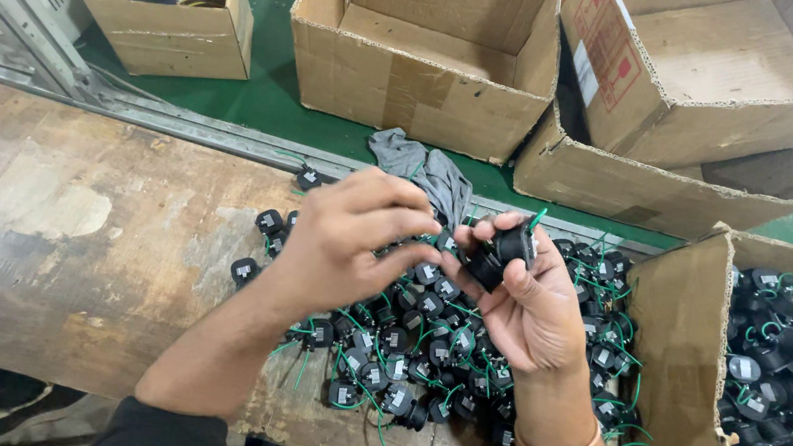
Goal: The person picks up black wired electronic components one at a time from a pile on the workbench, turns and handles each unit in both hands, and places the handled units into a cardboard box beside the bench. The person repeats this pick-handle-place cycle continuously across the workbench.
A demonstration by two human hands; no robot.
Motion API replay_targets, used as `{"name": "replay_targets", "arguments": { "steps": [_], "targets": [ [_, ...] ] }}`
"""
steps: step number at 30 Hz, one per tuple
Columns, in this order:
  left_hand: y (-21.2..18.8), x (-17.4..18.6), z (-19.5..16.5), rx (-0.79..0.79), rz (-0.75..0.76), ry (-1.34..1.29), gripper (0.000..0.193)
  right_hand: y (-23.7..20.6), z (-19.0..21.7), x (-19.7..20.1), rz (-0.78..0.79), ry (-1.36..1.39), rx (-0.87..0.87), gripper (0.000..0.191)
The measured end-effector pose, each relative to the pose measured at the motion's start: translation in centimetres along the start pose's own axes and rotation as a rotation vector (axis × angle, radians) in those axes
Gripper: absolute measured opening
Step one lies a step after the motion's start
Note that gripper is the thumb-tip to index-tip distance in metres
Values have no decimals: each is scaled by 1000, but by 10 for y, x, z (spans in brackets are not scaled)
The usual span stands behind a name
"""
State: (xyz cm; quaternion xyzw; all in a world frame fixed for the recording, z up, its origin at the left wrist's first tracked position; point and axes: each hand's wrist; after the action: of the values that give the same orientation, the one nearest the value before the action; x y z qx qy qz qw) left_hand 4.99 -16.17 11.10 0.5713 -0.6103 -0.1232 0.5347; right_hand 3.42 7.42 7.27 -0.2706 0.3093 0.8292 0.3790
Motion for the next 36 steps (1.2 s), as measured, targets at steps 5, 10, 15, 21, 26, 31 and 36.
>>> {"name": "replay_targets", "arguments": {
  "steps": [5, 10, 15, 21, 26, 31, 36],
  "targets": [
    [-5, 6, 53, 279, 214, 200, 24, -11, 35, 16, -42, 121, 191, 55],
    [-27, -22, 109, 564, 754, 363, 66, -44, 125, 64, -239, 315, 648, 45],
    [-42, -52, 139, 551, 858, 382, 57, -88, 189, 139, -717, 437, 1051, 44],
    [-43, -65, 135, 507, 857, 397, 30, -135, 220, 216, -1215, 180, 1073, 46],
    [-37, -57, 131, 491, 748, 333, 12, -142, 218, 234, -1430, 11, 1024, 47],
    [-37, -58, 127, 378, 716, 310, 23, -140, 198, 221, -1623, -275, 963, 48],
    [-36, -60, 131, 406, 795, 336, 14, -103, 143, 155, -1412, -746, 1005, 50]
  ]
}}
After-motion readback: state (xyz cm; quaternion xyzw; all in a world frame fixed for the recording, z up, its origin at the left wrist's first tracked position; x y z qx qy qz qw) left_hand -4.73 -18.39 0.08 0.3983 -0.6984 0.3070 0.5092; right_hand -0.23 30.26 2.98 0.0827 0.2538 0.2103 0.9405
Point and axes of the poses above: each hand's wrist, its own y-axis towards the middle knuckle, its own x-axis out of the back of the hand, z = x × y, and after that the axes turned 7 degrees about z, right-handed
